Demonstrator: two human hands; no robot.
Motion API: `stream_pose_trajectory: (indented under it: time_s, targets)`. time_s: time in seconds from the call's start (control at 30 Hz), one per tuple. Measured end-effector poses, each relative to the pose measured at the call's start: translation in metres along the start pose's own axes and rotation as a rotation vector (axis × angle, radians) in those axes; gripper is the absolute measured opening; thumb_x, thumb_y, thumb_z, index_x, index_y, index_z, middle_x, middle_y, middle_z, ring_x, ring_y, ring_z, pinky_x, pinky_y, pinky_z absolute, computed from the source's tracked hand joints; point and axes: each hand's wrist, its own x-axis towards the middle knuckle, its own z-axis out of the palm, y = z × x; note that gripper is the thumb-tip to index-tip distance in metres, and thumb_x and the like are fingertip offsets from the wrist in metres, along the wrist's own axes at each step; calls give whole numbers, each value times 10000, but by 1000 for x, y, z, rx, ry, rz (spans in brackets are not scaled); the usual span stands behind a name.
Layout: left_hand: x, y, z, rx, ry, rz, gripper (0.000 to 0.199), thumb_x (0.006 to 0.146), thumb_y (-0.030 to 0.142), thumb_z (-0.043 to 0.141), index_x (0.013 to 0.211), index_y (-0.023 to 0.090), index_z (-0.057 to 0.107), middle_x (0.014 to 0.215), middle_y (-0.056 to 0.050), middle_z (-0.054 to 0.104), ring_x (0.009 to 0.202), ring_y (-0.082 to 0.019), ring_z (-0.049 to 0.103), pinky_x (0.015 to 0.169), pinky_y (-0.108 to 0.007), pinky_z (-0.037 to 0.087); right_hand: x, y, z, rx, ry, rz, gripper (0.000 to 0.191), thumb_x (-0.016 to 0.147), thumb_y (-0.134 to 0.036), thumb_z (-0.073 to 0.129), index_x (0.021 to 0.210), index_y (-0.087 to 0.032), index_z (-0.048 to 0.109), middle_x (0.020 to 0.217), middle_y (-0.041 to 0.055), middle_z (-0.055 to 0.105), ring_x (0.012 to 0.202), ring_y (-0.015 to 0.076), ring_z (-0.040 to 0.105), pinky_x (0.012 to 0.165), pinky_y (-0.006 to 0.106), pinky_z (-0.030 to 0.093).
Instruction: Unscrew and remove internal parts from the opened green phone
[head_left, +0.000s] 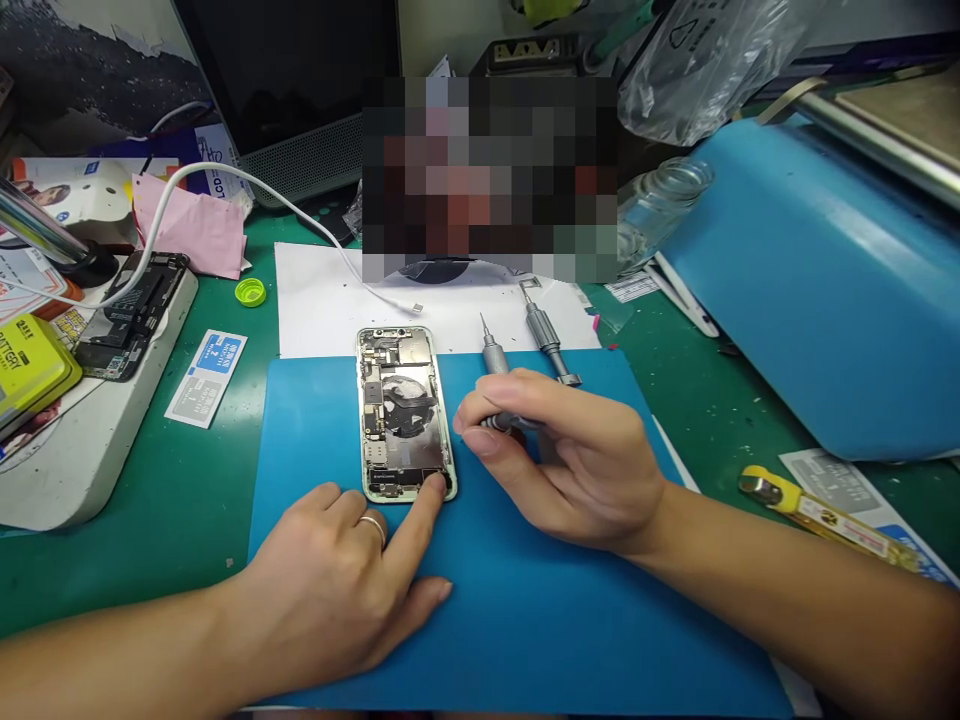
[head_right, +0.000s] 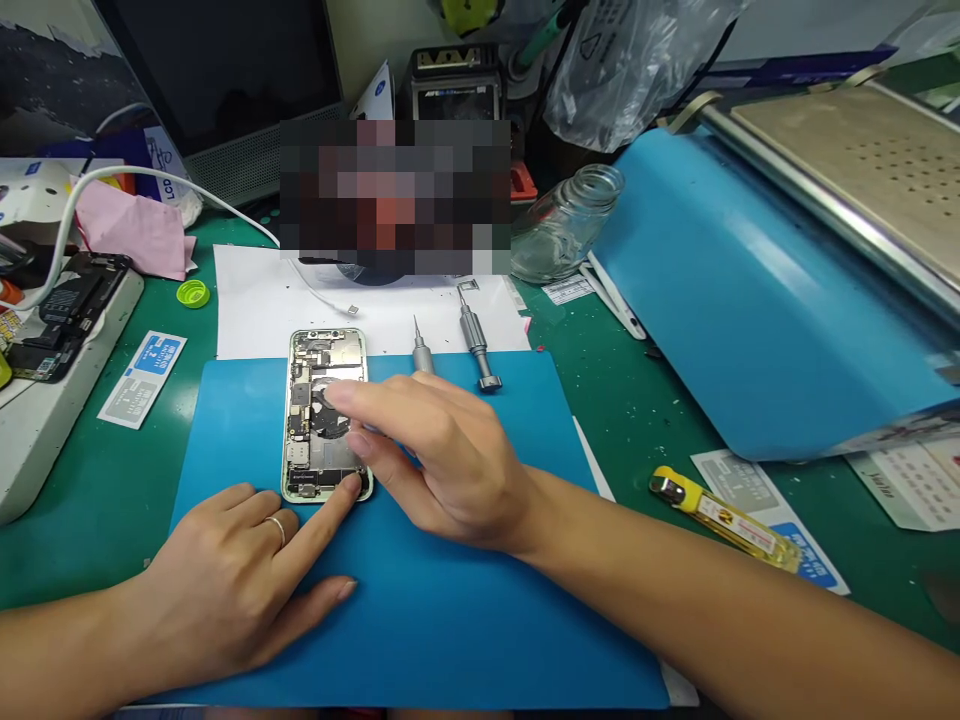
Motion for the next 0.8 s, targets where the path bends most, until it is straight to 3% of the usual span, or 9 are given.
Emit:
stream_pose_trajectory:
  time_s: [0.27,0.63,0.8]
  targets:
    - [0,1,-1,9,3,-5,497,1093,377,317,1392,43,531,608,-1,638,530,-210,620,504,-374,455,0,-1,0,-31,-27,10,567,946,-45,578,1477,-206,460,1080,105,766,769,178,701,608,325,555]
    - [-2,2,0,19,-4,-8,503,1087,389,335,1385,45,550,605,-7,636,533,-213,624,511,-375,446,-2,-1,0,-7,-46,24,654,941,-25,585,1537,-220,403,1130,126,748,826,188,702,651,341,567]
    - [-2,1,0,19,-16,-4,512,1086,406,344,1394,48,541,616,-7,637,540,-213,623,520,-377,448,-4,0,0,14,-16,46,702,939,-34,599,1563,-272,381,1127,94,741,815,177,695,689,352,598]
